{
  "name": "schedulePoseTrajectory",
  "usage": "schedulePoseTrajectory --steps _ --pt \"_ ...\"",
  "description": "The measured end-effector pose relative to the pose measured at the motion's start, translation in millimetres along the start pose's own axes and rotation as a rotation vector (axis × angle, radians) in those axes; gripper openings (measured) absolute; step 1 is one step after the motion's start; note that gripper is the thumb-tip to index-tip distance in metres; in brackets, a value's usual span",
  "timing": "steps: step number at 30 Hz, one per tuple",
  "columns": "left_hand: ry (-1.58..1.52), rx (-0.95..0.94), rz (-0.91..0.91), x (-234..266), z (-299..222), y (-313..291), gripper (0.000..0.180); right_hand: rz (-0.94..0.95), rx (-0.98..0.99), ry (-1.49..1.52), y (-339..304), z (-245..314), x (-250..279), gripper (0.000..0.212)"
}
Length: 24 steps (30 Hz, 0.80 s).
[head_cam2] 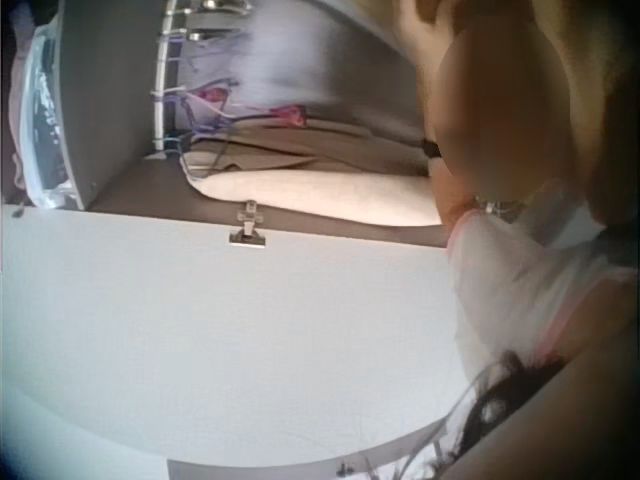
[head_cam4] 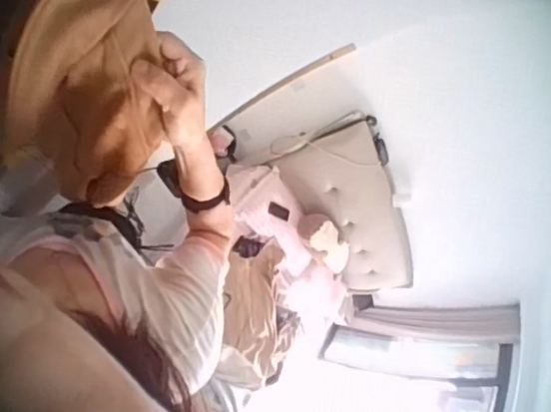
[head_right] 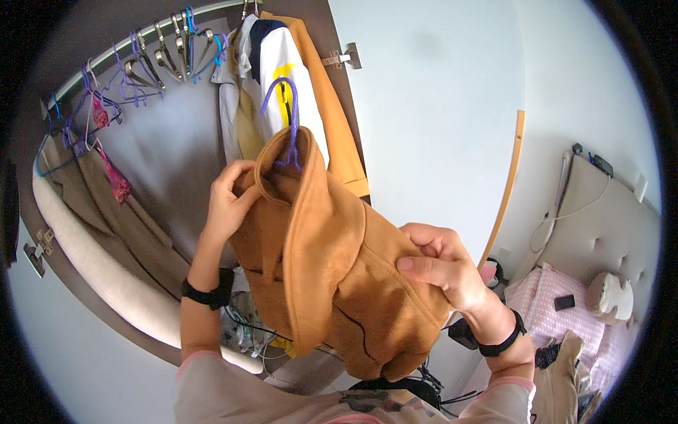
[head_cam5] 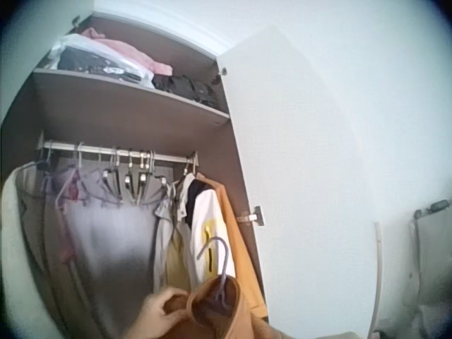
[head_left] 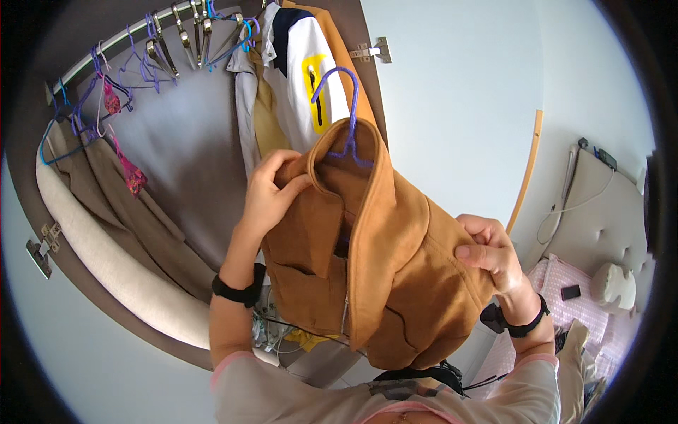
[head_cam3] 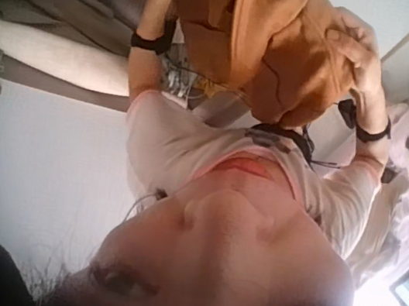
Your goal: The person hangs a white jacket, a brown jacket, a denim-sleeved jacket, and a beige coat on hangers and places them in a closet, and folds a yellow sweater.
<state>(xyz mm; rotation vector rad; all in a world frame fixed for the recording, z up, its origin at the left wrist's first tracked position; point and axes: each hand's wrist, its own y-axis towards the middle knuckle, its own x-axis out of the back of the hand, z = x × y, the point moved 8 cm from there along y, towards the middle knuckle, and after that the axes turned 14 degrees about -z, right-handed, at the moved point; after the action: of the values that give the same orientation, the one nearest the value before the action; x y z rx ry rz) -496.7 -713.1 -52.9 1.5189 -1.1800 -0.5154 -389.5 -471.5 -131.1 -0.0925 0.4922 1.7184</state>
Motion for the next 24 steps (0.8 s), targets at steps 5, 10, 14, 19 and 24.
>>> schedulePoseTrajectory --steps 5,10,14,19,24 --pt "0.332 -0.068 -0.025 18.0 16.7 31.2 0.055 -0.007 0.14 0.092 52.6 27.8 -5.7 0.024" --pt "0.205 -0.058 0.01 16.1 66.3 44.3 0.053 0.079 0.25 0.153 134.3 56.7 -24.5 0.023" --pt "0.136 0.363 -0.1 19.5 108.1 28.5 0.051 0.137 0.324 0.189 198.2 79.1 -45.4 0.02" --pt "0.141 0.413 -0.12 14.9 99.2 -13.6 0.046 0.134 0.411 0.153 279.4 99.1 -63.9 0.01" --pt "0.183 0.634 -0.059 14.2 127.6 -102.3 0.038 0.129 0.44 0.128 337.5 111.3 -90.7 0.007"
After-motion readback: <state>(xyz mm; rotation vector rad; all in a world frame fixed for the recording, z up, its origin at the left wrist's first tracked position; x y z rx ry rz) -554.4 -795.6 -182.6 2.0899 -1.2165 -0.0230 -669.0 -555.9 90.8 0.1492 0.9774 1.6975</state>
